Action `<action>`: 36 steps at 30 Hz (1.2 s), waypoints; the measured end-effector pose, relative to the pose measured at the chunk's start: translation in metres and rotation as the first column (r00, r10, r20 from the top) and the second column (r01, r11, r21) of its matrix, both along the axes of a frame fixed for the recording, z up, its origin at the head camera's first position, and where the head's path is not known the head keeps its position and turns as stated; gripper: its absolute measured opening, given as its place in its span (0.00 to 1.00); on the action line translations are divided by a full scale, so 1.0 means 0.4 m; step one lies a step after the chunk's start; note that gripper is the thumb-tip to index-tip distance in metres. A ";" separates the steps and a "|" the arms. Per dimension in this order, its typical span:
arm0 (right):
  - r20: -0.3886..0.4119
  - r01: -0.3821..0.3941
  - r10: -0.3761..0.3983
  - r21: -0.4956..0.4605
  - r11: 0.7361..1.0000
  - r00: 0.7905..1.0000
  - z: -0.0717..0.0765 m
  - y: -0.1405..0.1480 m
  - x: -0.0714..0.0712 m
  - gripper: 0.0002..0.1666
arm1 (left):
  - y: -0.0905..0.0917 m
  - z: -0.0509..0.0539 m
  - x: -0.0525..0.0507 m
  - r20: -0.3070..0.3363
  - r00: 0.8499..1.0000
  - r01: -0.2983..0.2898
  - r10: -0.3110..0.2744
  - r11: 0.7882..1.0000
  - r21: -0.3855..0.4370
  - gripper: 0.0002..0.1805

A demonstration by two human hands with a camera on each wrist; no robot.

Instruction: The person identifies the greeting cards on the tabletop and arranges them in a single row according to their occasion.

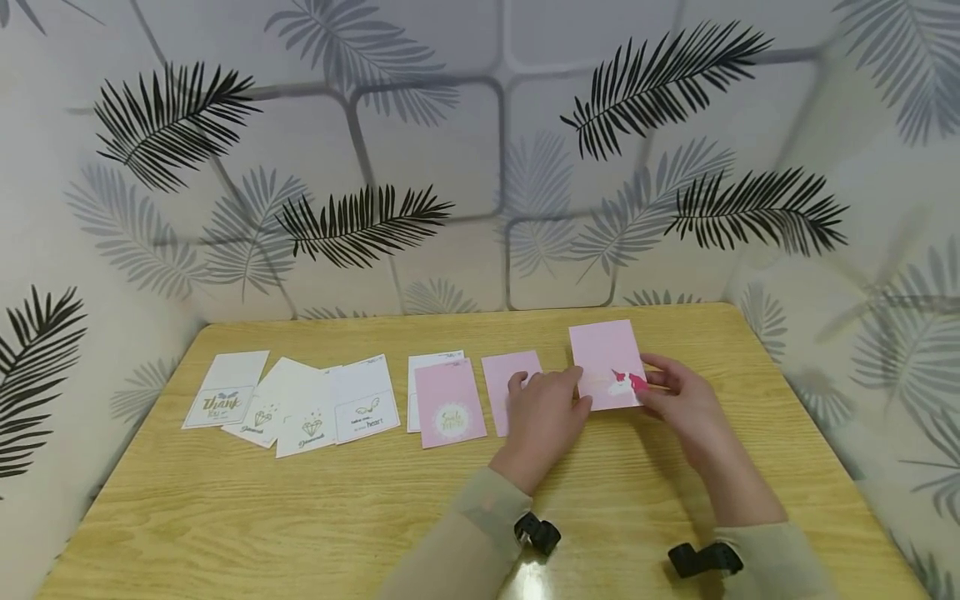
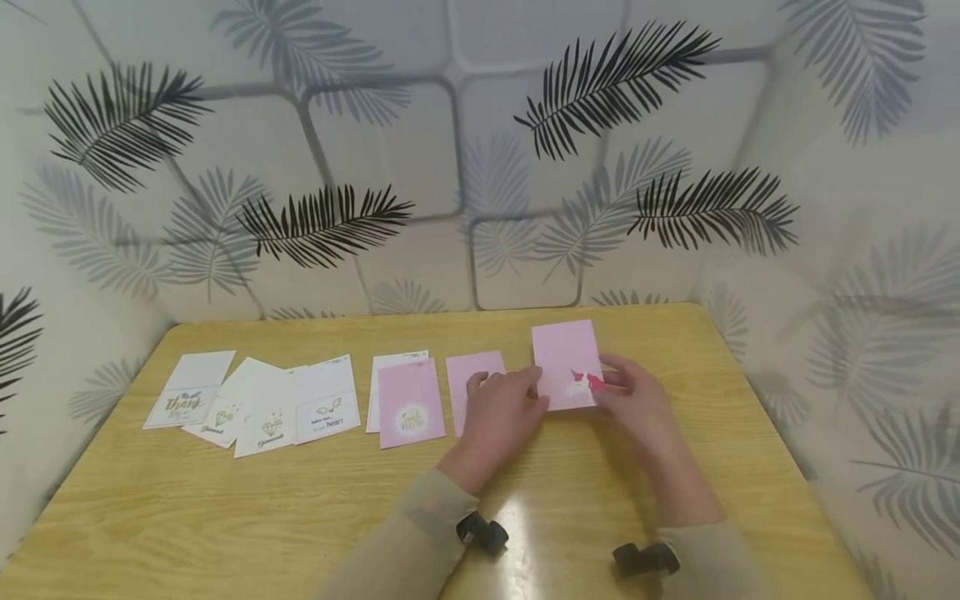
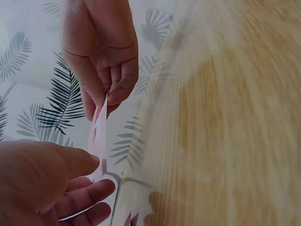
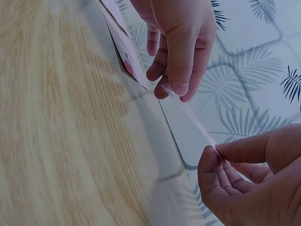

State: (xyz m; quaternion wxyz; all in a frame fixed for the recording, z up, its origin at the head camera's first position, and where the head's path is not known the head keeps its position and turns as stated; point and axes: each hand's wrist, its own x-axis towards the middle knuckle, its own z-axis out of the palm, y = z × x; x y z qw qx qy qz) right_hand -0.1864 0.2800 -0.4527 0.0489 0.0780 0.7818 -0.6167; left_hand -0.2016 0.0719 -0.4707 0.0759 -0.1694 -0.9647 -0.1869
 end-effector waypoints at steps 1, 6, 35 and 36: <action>0.000 0.001 -0.001 0.003 1.000 1.000 0.001 0.005 0.000 0.39 | 0.006 0.000 -0.001 -0.005 1.000 0.002 -0.002 1.000 0.013 0.19; 0.002 0.009 -0.009 0.055 0.998 1.000 0.007 0.036 -0.002 0.38 | 0.039 -0.001 -0.008 -0.026 1.000 0.010 -0.009 0.999 0.040 0.17; 0.006 0.041 -0.049 0.439 0.897 0.999 -0.022 0.174 -0.037 0.33 | 0.189 -0.029 -0.030 0.013 0.997 0.076 -0.076 0.993 -0.092 0.13; 0.009 0.043 -0.052 0.436 0.899 0.999 -0.024 0.175 -0.038 0.33 | 0.190 -0.030 -0.030 0.009 0.997 0.081 -0.080 0.992 -0.092 0.13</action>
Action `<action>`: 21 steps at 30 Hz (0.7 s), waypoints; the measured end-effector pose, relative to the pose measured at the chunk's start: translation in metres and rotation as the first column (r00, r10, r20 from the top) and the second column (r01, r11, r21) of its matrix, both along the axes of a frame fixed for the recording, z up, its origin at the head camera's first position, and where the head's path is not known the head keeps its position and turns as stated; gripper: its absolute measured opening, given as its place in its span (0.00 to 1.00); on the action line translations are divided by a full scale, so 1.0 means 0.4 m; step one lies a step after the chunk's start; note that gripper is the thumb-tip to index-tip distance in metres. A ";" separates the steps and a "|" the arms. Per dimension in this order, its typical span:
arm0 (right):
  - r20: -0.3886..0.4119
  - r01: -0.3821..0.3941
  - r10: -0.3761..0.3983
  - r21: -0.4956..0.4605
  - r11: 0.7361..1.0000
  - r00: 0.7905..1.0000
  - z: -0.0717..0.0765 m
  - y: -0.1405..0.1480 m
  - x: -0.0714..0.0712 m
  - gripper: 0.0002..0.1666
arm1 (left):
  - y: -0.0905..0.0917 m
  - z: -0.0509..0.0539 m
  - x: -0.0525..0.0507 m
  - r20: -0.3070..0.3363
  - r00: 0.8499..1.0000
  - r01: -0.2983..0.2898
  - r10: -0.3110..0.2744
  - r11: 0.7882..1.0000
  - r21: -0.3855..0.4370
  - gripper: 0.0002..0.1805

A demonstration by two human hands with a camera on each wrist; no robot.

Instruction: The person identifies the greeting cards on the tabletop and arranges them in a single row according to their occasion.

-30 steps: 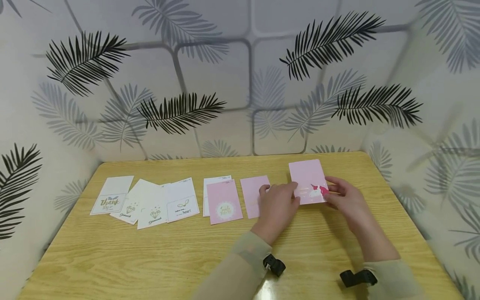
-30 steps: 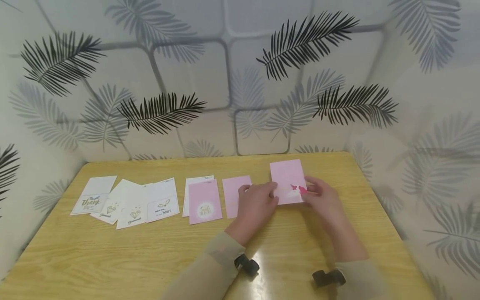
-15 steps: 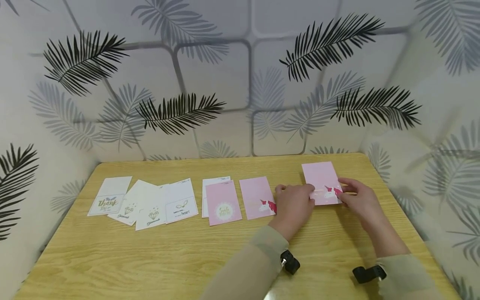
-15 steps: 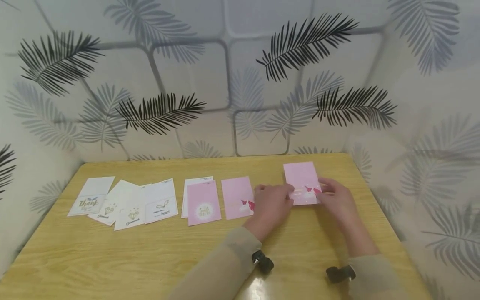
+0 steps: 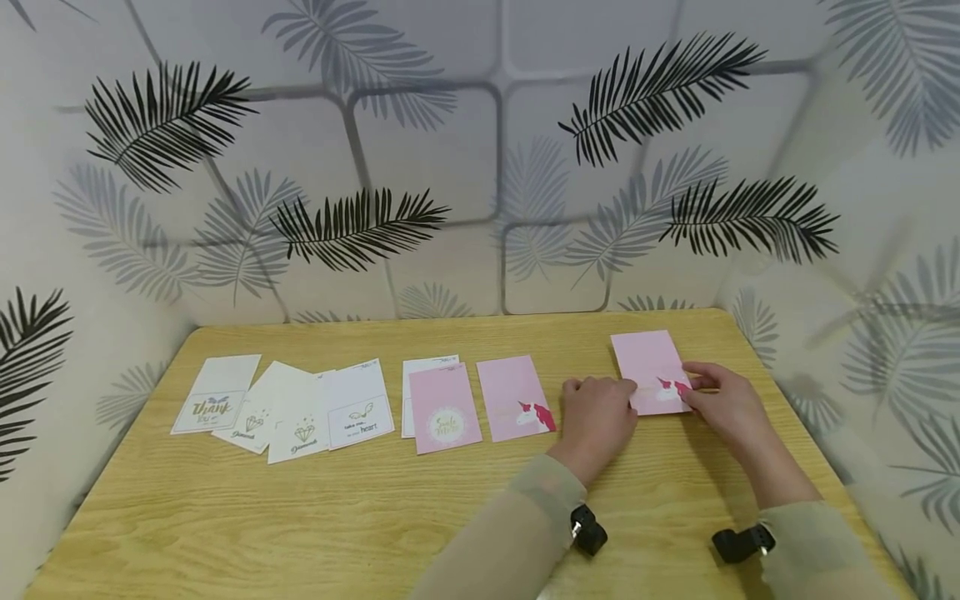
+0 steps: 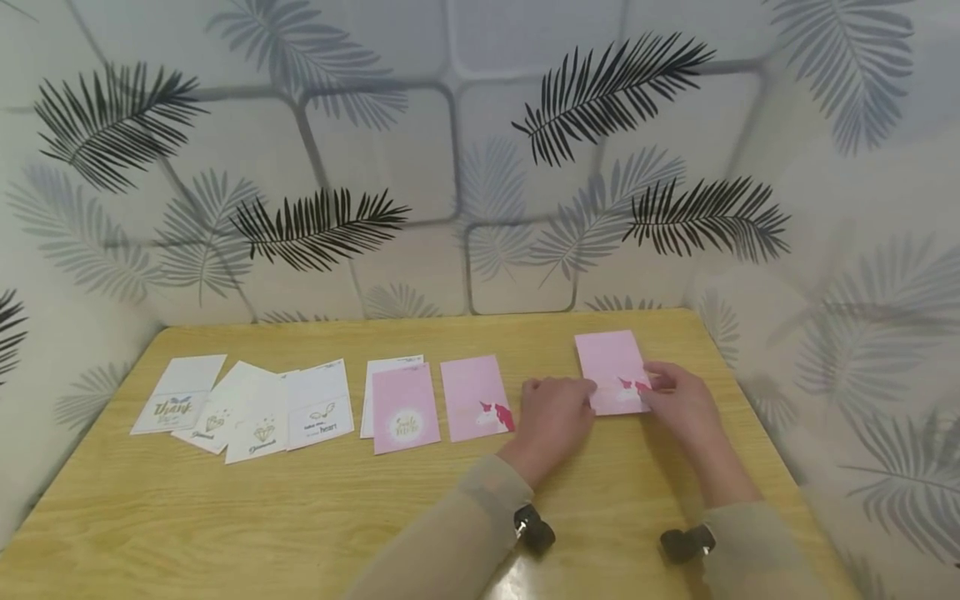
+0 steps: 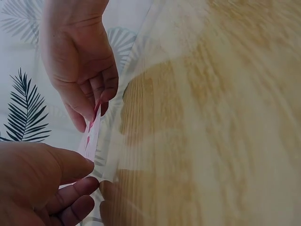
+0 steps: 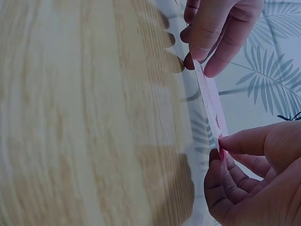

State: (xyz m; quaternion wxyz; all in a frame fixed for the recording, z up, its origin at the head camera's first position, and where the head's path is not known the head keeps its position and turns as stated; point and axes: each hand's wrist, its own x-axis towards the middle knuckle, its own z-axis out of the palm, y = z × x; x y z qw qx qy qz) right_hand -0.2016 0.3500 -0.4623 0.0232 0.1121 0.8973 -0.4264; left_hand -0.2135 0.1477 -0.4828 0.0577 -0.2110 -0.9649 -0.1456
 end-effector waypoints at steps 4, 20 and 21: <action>0.015 0.011 -0.011 0.000 1.000 1.000 -0.004 0.004 -0.001 0.33 | 0.004 -0.003 0.006 -0.005 1.000 0.016 -0.016 1.000 -0.005 0.14; 0.024 -0.032 0.029 0.101 0.994 0.999 -0.008 0.019 -0.012 0.30 | -0.007 0.006 0.033 0.040 0.997 0.077 -0.073 0.991 -0.110 0.22; 0.026 -0.036 0.034 0.110 0.993 0.999 -0.009 0.020 -0.013 0.29 | -0.009 0.006 0.034 0.040 0.996 0.082 -0.078 0.990 -0.113 0.22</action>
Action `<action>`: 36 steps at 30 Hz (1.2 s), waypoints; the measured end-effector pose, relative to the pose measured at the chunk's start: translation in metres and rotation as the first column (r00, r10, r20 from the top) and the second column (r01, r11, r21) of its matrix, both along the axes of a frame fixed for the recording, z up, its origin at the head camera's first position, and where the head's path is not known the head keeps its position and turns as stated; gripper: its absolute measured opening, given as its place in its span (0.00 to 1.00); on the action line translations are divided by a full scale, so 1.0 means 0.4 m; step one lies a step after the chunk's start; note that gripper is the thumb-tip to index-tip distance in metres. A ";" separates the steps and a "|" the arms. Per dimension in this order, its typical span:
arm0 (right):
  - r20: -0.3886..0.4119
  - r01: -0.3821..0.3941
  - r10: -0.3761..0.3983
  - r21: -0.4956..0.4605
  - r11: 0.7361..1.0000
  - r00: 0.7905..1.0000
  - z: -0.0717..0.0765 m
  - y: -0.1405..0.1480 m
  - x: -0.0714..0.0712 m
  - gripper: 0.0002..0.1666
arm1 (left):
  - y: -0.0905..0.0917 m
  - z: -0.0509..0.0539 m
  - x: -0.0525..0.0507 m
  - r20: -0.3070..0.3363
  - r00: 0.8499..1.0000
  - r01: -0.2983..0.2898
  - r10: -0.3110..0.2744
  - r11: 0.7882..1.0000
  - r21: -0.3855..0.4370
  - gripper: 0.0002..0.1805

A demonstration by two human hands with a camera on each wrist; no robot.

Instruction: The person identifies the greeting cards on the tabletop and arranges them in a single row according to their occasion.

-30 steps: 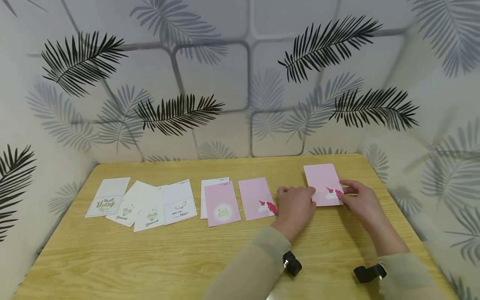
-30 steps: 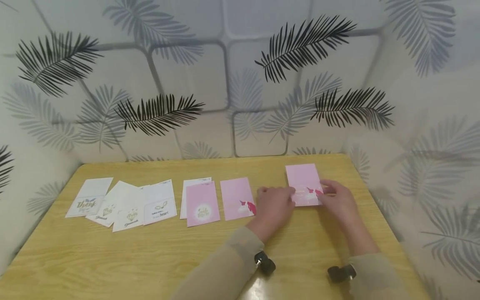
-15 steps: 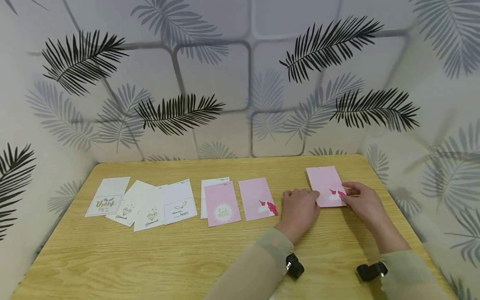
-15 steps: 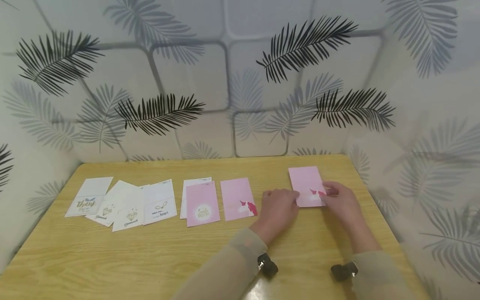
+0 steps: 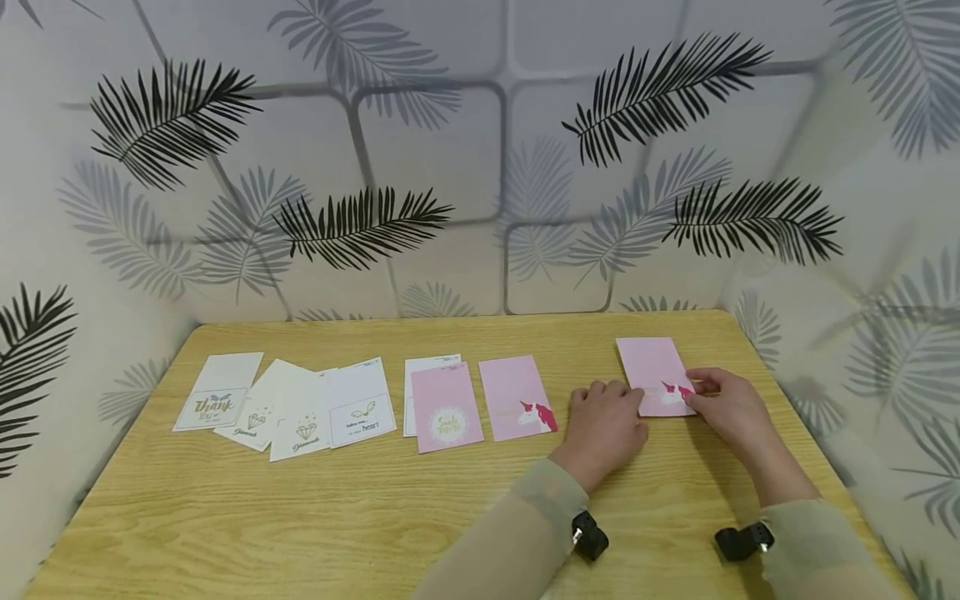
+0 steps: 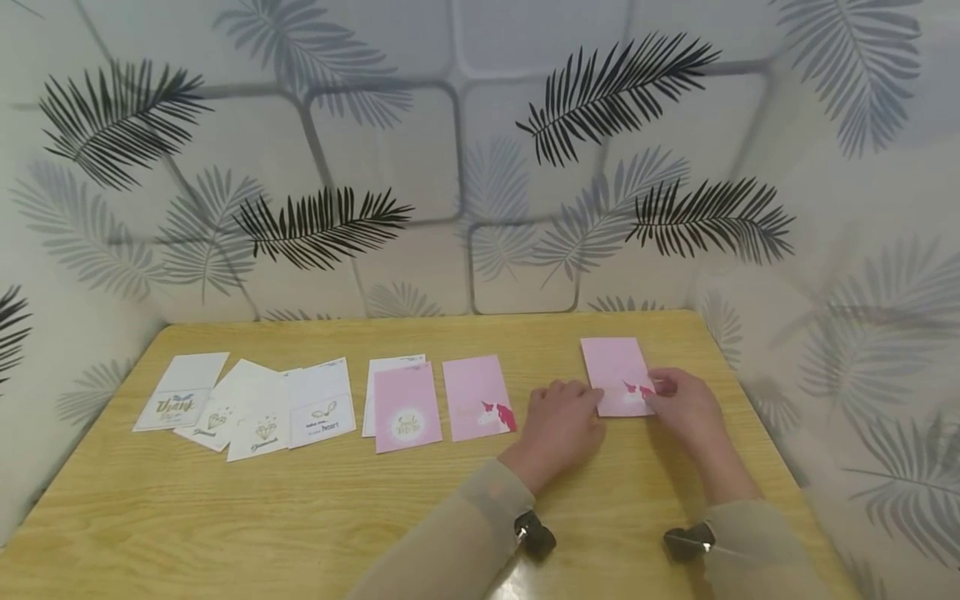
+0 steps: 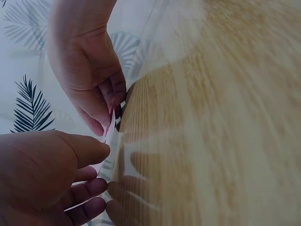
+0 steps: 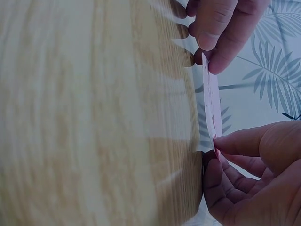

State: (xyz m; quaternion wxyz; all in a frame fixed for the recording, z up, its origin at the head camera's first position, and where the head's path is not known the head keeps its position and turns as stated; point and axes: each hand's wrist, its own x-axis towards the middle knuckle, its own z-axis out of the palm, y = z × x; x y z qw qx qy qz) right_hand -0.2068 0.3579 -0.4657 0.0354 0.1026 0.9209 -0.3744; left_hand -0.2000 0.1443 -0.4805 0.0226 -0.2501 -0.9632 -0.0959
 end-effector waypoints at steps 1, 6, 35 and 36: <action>0.000 -0.005 0.005 0.010 1.000 1.000 -0.001 0.000 -0.001 0.29 | -0.002 -0.001 0.001 0.000 1.000 0.004 -0.004 1.000 -0.003 0.23; -0.005 -0.028 0.029 0.064 0.998 1.000 -0.005 0.002 -0.002 0.28 | -0.011 -0.014 0.001 0.005 1.000 0.028 -0.028 0.999 -0.025 0.25; 0.048 -0.044 0.038 0.128 0.991 0.998 0.002 -0.004 -0.011 0.26 | -0.033 -0.007 -0.004 0.013 0.998 0.060 -0.059 0.997 -0.057 0.25; 0.050 -0.046 0.040 0.127 0.991 0.998 0.001 -0.003 -0.012 0.26 | -0.033 -0.007 -0.004 0.014 0.998 0.059 -0.058 0.997 -0.057 0.25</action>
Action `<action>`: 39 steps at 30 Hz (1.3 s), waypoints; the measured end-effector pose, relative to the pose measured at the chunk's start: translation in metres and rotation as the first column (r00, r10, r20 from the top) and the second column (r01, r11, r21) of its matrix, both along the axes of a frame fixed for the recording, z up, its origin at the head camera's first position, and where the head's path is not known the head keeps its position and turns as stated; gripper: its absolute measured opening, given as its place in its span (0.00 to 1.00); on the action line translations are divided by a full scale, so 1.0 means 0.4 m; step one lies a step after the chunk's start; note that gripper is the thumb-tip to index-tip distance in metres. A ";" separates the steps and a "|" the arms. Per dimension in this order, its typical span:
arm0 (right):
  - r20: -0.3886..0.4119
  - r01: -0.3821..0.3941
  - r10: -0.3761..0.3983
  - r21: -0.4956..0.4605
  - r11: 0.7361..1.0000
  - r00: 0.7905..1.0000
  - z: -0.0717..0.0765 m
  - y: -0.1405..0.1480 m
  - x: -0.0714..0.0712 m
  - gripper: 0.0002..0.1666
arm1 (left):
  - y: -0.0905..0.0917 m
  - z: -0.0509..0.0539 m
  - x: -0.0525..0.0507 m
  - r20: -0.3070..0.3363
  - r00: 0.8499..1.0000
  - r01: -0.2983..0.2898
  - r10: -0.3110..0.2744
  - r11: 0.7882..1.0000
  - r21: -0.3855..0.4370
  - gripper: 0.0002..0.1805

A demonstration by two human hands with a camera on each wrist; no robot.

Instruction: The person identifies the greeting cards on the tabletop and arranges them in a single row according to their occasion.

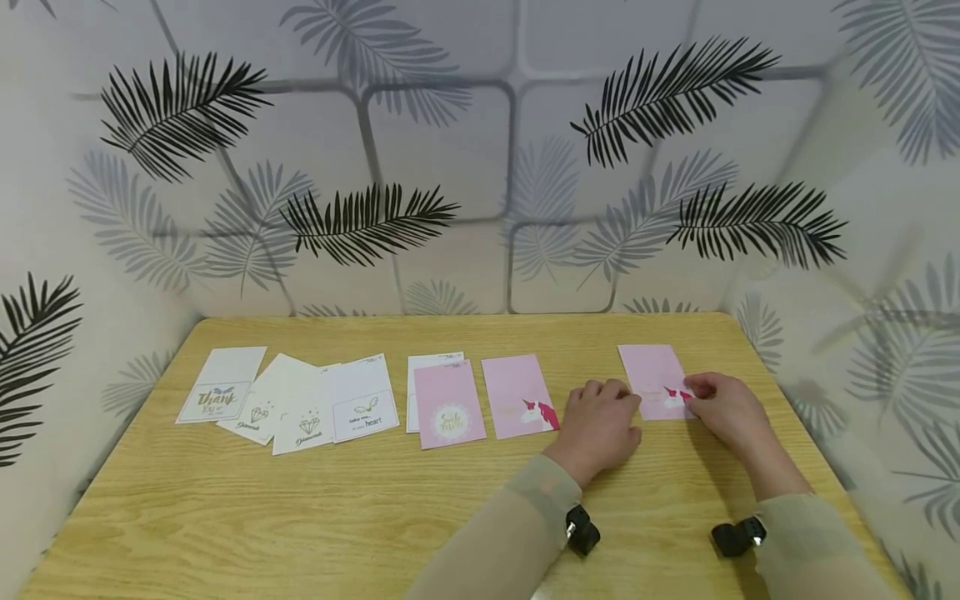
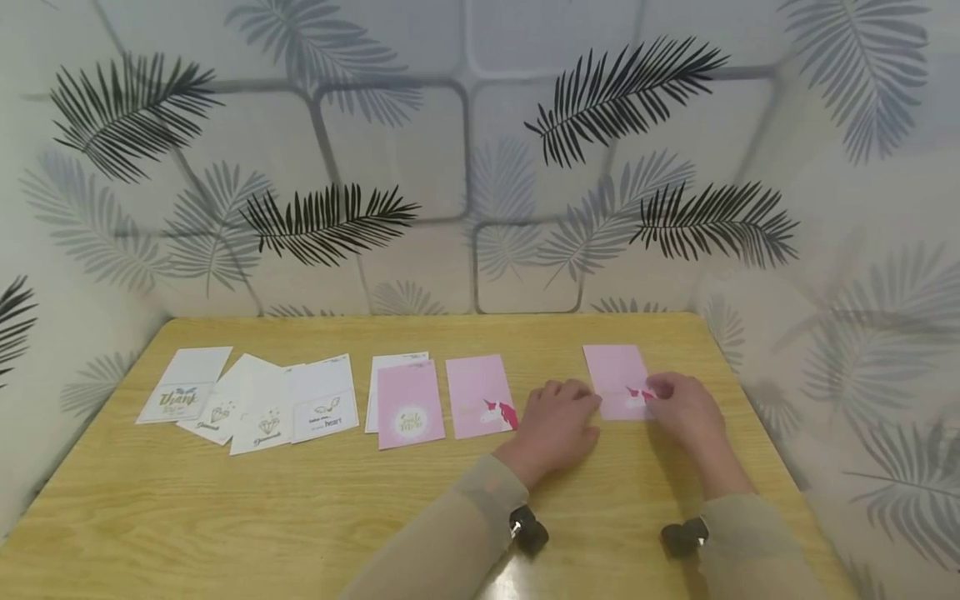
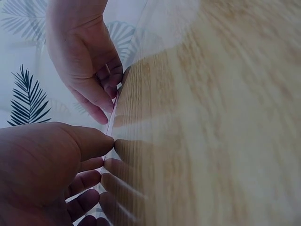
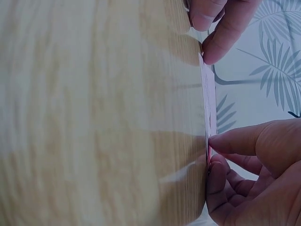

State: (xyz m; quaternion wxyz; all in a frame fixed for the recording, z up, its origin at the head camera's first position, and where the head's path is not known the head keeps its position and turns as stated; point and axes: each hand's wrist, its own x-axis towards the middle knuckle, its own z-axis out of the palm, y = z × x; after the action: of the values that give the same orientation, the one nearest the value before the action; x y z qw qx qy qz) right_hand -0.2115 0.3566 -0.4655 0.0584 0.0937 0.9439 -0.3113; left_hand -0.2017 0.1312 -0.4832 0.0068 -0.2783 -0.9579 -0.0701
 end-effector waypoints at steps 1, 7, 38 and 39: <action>0.004 0.001 -0.001 -0.004 1.000 1.000 -0.001 0.000 -0.001 0.26 | -0.001 0.000 0.000 0.000 1.000 -0.001 0.001 1.000 -0.002 0.25; 0.010 0.005 -0.005 -0.010 1.000 1.000 -0.011 -0.001 -0.008 0.26 | 0.006 -0.021 -0.010 0.013 1.000 -0.009 0.009 1.000 -0.007 0.26; -0.126 -0.033 0.011 -0.169 0.985 0.992 0.038 -0.107 0.034 0.34 | -0.154 0.064 0.019 -0.007 0.984 -0.167 0.178 0.934 0.316 0.26; -0.125 -0.035 0.013 -0.179 0.983 0.992 0.039 -0.115 0.035 0.34 | -0.167 0.067 0.020 -0.008 0.982 -0.174 0.186 0.931 0.322 0.26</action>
State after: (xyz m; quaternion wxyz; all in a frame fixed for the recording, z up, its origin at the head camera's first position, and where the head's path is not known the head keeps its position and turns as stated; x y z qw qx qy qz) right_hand -0.1976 0.3108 -0.4500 0.0119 0.0572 0.9145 -0.4004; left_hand -0.1936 0.0646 -0.4566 0.0768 -0.1860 -0.9549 -0.2182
